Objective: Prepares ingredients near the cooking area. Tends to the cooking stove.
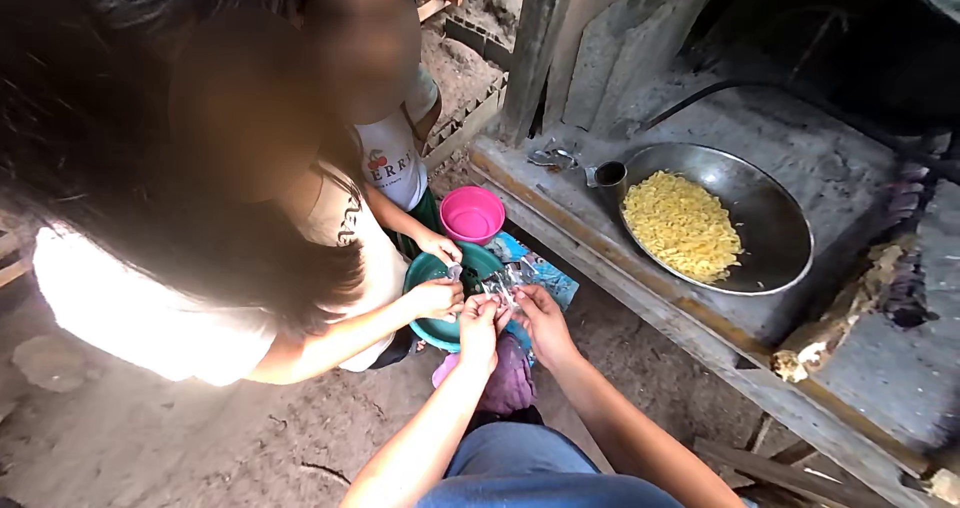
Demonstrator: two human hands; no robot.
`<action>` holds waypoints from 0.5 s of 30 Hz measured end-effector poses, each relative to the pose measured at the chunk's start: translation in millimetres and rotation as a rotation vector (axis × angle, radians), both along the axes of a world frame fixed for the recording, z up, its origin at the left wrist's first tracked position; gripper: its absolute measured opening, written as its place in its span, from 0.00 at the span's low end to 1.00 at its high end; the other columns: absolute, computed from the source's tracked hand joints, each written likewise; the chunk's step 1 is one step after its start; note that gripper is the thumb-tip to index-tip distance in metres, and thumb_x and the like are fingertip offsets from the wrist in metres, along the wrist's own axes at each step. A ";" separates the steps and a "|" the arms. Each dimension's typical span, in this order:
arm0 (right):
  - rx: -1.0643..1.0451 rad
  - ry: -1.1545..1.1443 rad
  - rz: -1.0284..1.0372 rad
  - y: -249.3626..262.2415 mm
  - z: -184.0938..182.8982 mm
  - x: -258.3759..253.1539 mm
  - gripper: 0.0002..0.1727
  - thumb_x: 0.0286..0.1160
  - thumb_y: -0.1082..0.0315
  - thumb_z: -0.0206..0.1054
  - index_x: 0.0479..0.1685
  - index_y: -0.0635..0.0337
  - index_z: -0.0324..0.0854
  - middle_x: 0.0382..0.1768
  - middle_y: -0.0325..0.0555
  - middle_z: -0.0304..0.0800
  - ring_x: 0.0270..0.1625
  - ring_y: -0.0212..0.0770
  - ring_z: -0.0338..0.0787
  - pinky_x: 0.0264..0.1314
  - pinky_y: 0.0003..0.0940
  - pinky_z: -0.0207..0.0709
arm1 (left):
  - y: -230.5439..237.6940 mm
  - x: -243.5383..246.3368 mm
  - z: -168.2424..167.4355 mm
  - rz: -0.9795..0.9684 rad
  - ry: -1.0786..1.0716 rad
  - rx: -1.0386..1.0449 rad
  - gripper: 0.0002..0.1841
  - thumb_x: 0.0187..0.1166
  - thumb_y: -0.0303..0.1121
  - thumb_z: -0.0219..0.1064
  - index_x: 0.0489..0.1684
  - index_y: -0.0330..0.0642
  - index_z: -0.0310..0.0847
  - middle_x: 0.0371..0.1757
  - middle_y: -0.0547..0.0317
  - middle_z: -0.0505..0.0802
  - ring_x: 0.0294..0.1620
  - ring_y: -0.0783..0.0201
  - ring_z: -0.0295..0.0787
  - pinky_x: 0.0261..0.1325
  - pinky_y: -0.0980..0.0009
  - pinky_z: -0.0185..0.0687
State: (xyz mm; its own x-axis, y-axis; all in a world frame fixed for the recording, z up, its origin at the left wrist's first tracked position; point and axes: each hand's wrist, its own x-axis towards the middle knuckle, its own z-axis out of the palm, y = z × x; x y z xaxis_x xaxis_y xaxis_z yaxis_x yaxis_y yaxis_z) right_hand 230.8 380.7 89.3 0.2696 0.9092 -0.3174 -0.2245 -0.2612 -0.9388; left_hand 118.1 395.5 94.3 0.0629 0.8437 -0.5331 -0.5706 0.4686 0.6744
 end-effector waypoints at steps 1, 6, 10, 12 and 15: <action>-0.041 0.089 -0.045 0.2 2.8 -1.6 0.10 0.89 0.74 0.55 0.60 0.68 0.73 0.50 0.51 0.85 0.46 0.38 0.89 0.49 0.33 0.86 | -1.2 0.4 -0.7 0.001 -0.004 0.003 0.08 0.87 0.20 0.57 0.57 0.26 0.72 0.46 0.44 0.88 0.42 0.58 0.92 0.51 0.64 0.92; -0.240 0.326 -0.180 -2.1 10.8 -3.8 0.12 0.93 0.66 0.52 0.66 0.58 0.72 0.49 0.47 0.86 0.44 0.37 0.88 0.46 0.32 0.83 | -4.6 3.2 -6.1 -0.009 0.026 0.005 0.08 0.86 0.19 0.58 0.56 0.25 0.71 0.44 0.42 0.90 0.40 0.58 0.93 0.49 0.65 0.92; -0.258 0.327 -0.237 -3.7 5.8 -3.1 0.21 0.97 0.56 0.44 0.74 0.56 0.73 0.46 0.47 0.86 0.41 0.39 0.88 0.44 0.33 0.82 | -5.3 4.6 -10.1 -0.026 0.082 0.029 0.09 0.84 0.17 0.59 0.57 0.24 0.71 0.44 0.41 0.89 0.40 0.57 0.94 0.48 0.64 0.93; -0.280 0.353 -0.274 -3.8 4.5 -3.1 0.27 0.96 0.49 0.40 0.73 0.58 0.74 0.47 0.48 0.87 0.44 0.41 0.87 0.48 0.37 0.81 | -5.6 5.4 -12.1 -0.041 0.114 0.042 0.10 0.82 0.17 0.61 0.56 0.23 0.72 0.43 0.42 0.89 0.39 0.58 0.93 0.47 0.64 0.93; -0.301 0.365 -0.310 -5.0 3.5 -4.3 0.32 0.95 0.43 0.37 0.68 0.61 0.73 0.47 0.49 0.86 0.45 0.41 0.87 0.49 0.39 0.82 | -6.9 6.2 -14.6 -0.080 0.157 0.061 0.09 0.81 0.18 0.64 0.54 0.23 0.74 0.41 0.43 0.89 0.38 0.59 0.92 0.47 0.65 0.92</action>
